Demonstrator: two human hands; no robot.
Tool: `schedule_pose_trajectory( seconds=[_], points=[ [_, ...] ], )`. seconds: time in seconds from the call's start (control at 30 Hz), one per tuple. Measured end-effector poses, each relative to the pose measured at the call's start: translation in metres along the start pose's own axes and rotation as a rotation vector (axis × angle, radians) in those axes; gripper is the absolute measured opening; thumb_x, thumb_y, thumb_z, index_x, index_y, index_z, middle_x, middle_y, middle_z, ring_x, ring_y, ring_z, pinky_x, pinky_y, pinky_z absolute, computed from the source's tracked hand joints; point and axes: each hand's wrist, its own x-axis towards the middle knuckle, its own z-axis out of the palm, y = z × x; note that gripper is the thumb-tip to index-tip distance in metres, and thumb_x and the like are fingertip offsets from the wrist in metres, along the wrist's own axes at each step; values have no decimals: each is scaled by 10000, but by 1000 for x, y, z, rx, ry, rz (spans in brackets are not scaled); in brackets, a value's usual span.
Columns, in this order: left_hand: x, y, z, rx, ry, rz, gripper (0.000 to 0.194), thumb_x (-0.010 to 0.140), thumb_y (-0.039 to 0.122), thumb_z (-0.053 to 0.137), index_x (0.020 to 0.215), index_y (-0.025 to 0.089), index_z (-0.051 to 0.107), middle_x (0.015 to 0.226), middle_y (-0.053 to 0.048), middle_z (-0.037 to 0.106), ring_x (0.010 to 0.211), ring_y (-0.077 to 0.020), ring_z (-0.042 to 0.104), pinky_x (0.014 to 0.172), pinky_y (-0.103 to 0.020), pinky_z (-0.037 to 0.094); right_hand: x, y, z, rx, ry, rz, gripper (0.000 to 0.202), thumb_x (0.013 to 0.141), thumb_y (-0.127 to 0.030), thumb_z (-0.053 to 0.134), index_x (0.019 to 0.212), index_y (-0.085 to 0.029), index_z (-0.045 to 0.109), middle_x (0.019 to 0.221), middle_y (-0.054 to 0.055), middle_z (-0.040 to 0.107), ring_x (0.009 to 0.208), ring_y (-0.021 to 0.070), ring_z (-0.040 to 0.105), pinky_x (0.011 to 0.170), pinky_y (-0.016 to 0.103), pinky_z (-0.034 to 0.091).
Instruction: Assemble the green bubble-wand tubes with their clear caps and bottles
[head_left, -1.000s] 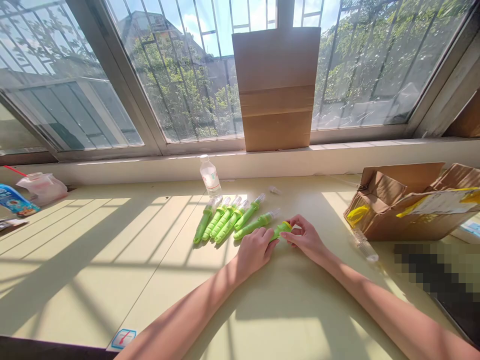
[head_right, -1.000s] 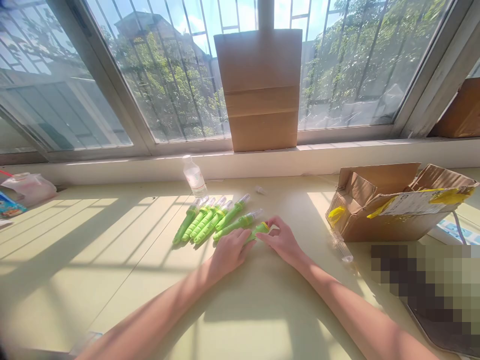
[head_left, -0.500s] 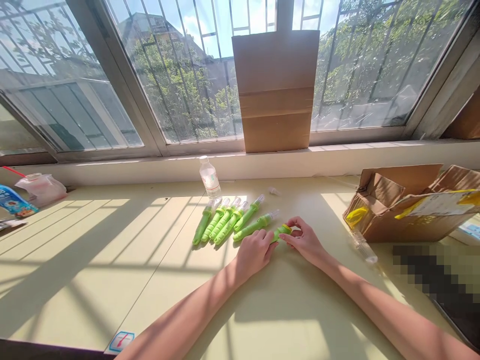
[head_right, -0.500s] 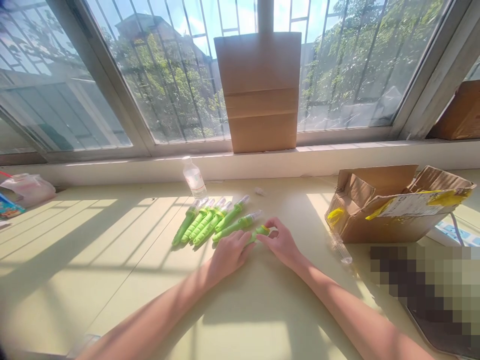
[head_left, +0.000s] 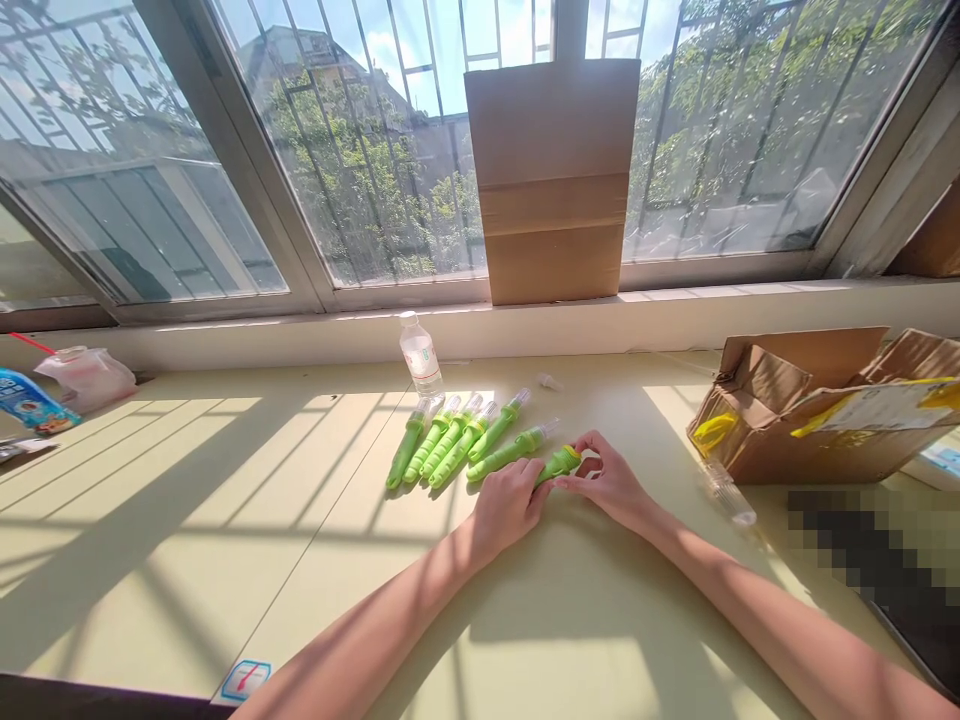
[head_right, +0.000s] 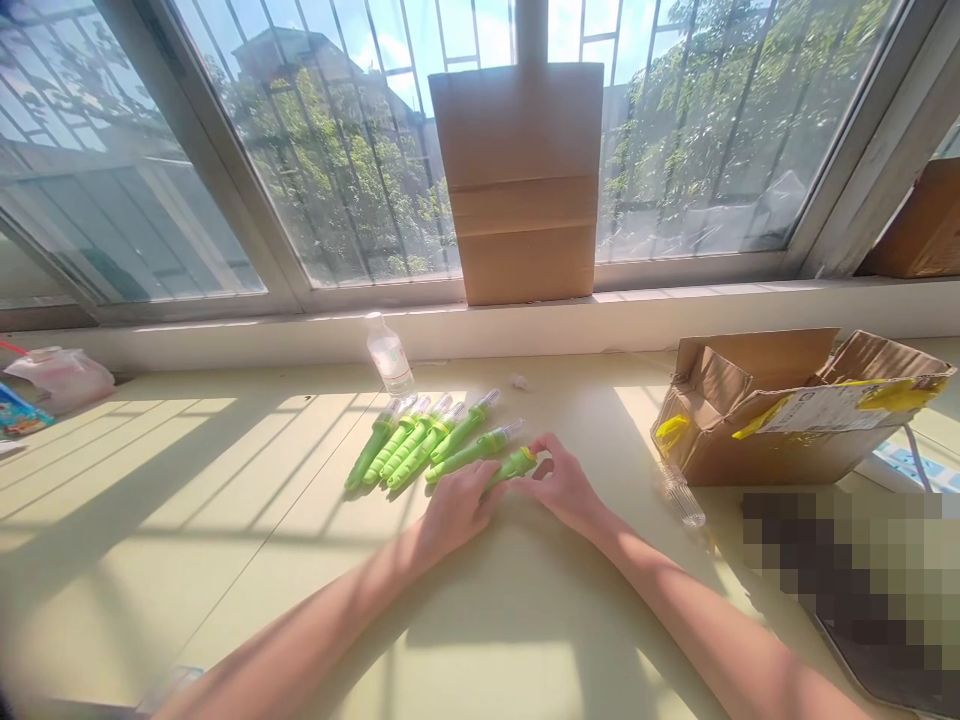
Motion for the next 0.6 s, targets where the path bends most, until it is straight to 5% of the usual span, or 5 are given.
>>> schedule_pose_trajectory(
  seconds=[0.23, 0.6],
  points=[
    [0, 0, -2, -119, 12, -59, 286, 939, 378, 389, 1039, 189, 580, 873, -37, 678, 742, -170, 631, 578, -244, 407, 2, -3, -1, -92, -28, -28, 371, 661, -358, 726, 868, -255, 436, 946, -16, 603, 601, 107, 540, 449, 217, 416],
    [0, 4, -5, -237, -13, -142, 301, 926, 393, 419, 1028, 190, 617, 862, -48, 696, 731, -178, 638, 595, -245, 402, 3, -5, 0, -145, -37, -82, 358, 686, -366, 694, 856, -252, 400, 960, -13, 590, 597, 105, 541, 437, 214, 401]
  ],
)
